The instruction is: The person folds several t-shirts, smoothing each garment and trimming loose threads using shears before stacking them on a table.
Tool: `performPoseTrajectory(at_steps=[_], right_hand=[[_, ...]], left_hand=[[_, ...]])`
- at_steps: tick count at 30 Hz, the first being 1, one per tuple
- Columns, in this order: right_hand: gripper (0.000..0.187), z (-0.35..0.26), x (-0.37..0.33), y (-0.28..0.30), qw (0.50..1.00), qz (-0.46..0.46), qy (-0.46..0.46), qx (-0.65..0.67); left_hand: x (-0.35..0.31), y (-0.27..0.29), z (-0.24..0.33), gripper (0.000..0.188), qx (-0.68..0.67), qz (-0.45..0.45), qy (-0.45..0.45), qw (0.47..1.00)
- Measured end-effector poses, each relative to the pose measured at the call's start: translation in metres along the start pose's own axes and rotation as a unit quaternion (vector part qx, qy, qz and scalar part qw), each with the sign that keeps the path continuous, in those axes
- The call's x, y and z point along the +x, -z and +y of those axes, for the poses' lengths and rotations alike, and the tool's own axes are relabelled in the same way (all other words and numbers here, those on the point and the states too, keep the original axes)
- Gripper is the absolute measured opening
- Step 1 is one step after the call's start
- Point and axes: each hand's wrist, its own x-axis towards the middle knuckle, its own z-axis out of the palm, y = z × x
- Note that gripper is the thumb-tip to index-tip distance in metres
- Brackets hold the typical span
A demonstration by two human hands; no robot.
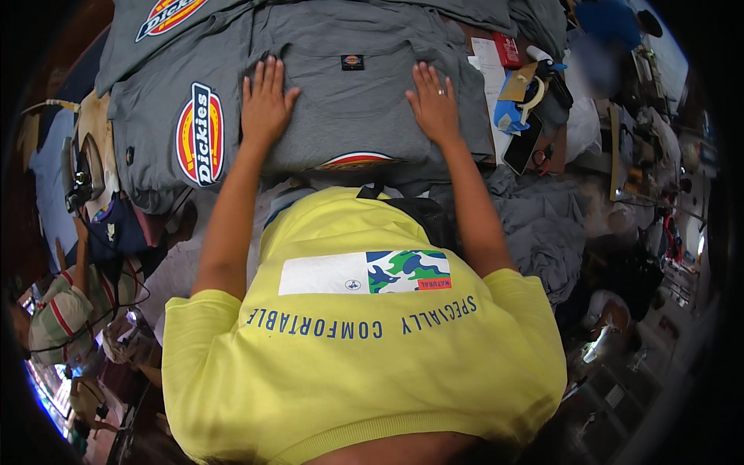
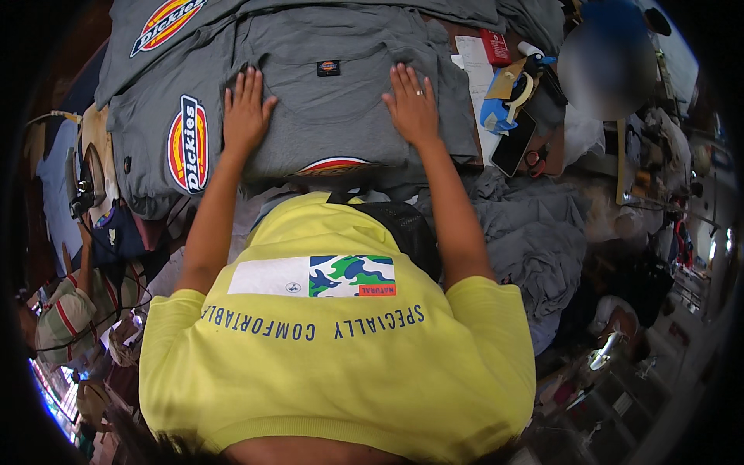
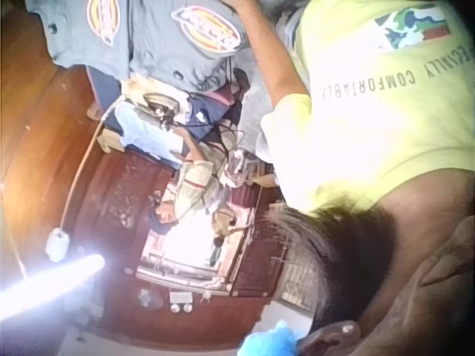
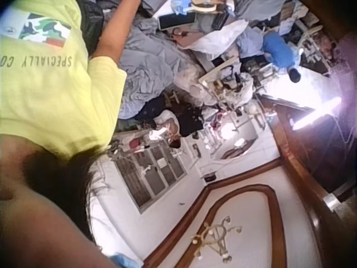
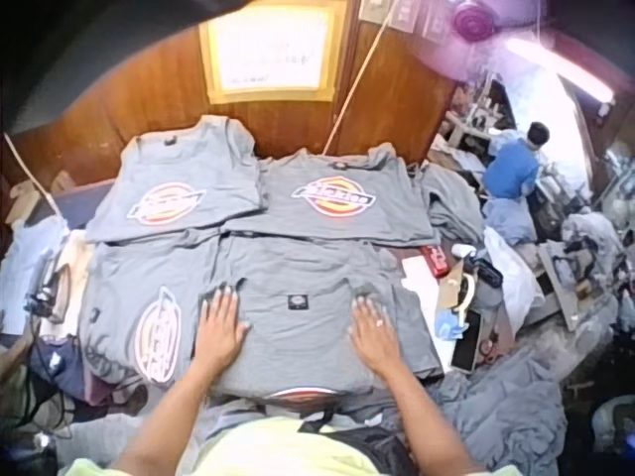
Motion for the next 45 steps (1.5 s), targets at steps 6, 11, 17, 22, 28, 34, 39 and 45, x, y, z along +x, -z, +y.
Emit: performPoseTrajectory(at_steps=[6,11,17,22,28,34,39,45], right_hand=[[0.044,0.026,0.05,-0.016,0.997,0.077,0.003,0.022],[0.039,0.044,0.073,-0.007,0.982,0.114,-0.022,0.151],[0.031,0.059,0.099,-0.01,0.971,0.125,-0.012,0.202],[0.027,0.063,0.099,0.0,0.977,0.096,-0.01,0.19],[0.02,0.067,0.071,0.048,0.909,0.082,-0.063,0.404],[0.012,0.052,-0.008,0.21,0.859,-0.014,-0.091,0.503],[0.012,0.045,-0.031,0.282,0.894,-0.074,-0.084,0.434],[0.029,0.077,0.065,0.218,0.93,-0.126,-0.034,0.344]], left_hand=[[0.067,-0.037,-0.032,0.051,-0.07,0.093,0.0,0.993],[0.081,-0.028,-0.052,0.041,-0.377,0.049,0.041,0.924],[0.08,-0.009,-0.08,0.031,-0.373,-0.059,0.017,0.926],[0.085,0.018,-0.07,0.025,-0.3,-0.084,0.009,0.95],[0.062,0.079,-0.054,0.02,-0.369,-0.025,0.072,0.926],[0.004,0.214,-0.015,0.021,-0.197,0.081,-0.035,0.976],[-0.005,0.275,-0.004,0.02,-0.225,0.027,-0.115,0.967],[0.068,0.212,-0.043,0.023,-0.267,-0.097,-0.065,0.957]])
